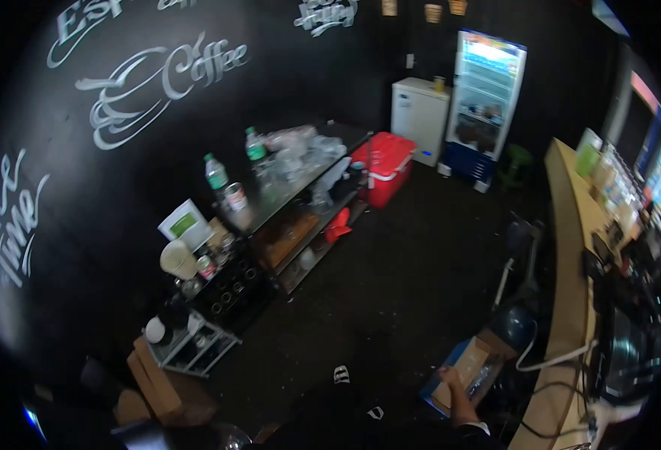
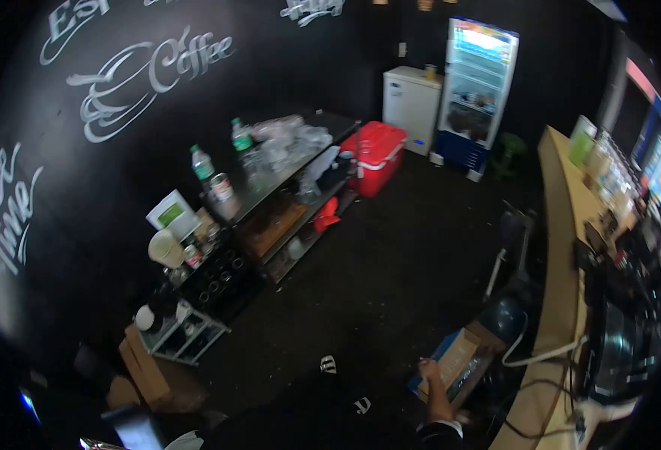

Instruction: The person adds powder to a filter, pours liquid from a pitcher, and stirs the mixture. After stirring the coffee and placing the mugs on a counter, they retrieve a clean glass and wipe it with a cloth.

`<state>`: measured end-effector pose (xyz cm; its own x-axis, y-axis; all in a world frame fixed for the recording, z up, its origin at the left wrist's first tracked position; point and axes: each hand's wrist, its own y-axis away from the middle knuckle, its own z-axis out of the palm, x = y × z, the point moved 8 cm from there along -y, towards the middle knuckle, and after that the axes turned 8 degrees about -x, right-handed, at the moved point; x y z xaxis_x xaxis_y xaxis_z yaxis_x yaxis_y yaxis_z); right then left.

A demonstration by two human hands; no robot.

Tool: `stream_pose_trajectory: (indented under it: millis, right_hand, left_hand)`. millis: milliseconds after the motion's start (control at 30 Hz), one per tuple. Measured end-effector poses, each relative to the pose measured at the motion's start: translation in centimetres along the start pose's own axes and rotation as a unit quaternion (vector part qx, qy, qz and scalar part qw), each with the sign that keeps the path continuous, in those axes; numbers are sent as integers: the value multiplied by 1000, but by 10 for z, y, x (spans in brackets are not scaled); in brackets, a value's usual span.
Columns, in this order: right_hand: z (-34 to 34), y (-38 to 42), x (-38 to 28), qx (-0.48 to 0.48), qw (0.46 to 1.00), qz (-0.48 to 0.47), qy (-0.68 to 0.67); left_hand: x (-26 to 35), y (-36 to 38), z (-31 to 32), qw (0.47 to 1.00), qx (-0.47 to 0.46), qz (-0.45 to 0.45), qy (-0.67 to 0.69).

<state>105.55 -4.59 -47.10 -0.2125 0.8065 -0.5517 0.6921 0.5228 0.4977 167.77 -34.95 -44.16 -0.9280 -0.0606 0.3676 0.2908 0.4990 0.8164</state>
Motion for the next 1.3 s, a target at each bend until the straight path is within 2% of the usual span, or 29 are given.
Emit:
stream_pose_trajectory:
  millis: [33, 67, 100, 167, 233, 267, 300, 333, 400, 433, 467, 500, 533, 633, 667, 700, 767, 833, 867, 933, 1000, 1067, 1133, 1200, 1233, 1300]
  right_hand:
    - [41, -27, -32, -31, 998, -60, -4]
    - [69, -21, -102, -71, 967, -157, 190]
    - [141, -63, -92, -207, 966, -115, -101]
    - [172, -11, -223, -323, 930, -170, 53]
    - [220, -1, -296, -400, 871, -265, 103]
    - [236, -4, -327, -356, 849, -360, 149]
    - [231, -7, -359, -358, 847, -356, 164]
    - [222, -8, -381, -366, 845, -345, 182]
    - [190, -40, -413, -325, 885, -305, 136]
    - [166, -56, -423, -326, 912, -239, 69]
    - [138, -60, -442, -321, 931, -173, -1]
    - [141, -100, -430, -312, 934, -173, -26]
    - [143, -141, -420, -301, 936, -174, -52]
    - [122, -190, -472, -303, 934, -177, -61]
    - [123, -206, -503, -301, 926, -222, -40]
    - [126, -223, -540, -298, 915, -270, -22]
    - [144, -240, -628, -266, 861, -433, 22]
    - [144, -227, -725, -273, 822, -500, -14]
    - [140, -223, -771, -282, 805, -523, 11]
    - [124, -233, -853, -257, 770, -583, -37]
    - [113, -276, -922, -201, 791, -575, -46]
    - [100, -307, -981, -58, 768, -637, 28]
    - [95, -327, -1026, 7, 777, -621, 104]
    - [109, -361, -1047, -35, 830, -507, 229]
    - [107, -364, -1060, -38, 833, -501, 233]
    - [122, -378, -1067, -117, 841, -434, 302]
  left_hand:
    - [-6, 5, 4, 1000, 7, -12, 17]
    - [-11, 7, 5, 999, 17, -22, 34]
    - [-11, 9, 6, 998, 24, -27, 49]
    - [-5, -1, 3, 996, 44, -27, 74]
    - [11, -18, -10, 994, 69, -19, 88]
    - [21, -28, -18, 993, 82, -16, 88]
    - [33, -36, -28, 992, 97, -10, 81]
    - [41, -45, -43, 991, 119, -3, 64]
    - [57, -73, -82, 983, 181, 19, 25]
    - [68, -79, -108, 965, 255, 68, -2]
    - [74, -84, -139, 952, 287, 86, 67]
    - [81, -76, -167, 906, 328, 87, 252]
    - [106, -63, -205, 895, 379, 119, 203]
    - [141, -74, -284, 833, 380, 192, 353]
    - [148, -85, -306, 803, 401, 230, 376]
    - [160, -91, -329, 797, 409, 225, 383]
    - [203, -89, -373, 775, 447, 238, 377]
    - [255, -99, -408, 777, 431, 250, 386]
    - [282, -111, -431, 777, 420, 264, 388]
    - [337, -132, -474, 792, 384, 299, 369]
    - [387, -157, -523, 806, 372, 342, 308]
    - [427, -185, -568, 797, 392, 345, 304]
    - [466, -212, -604, 809, 397, 324, 287]
    - [492, -247, -620, 801, 389, 340, 302]
    - [504, -257, -625, 804, 383, 338, 305]
    - [519, -271, -633, 811, 367, 335, 307]
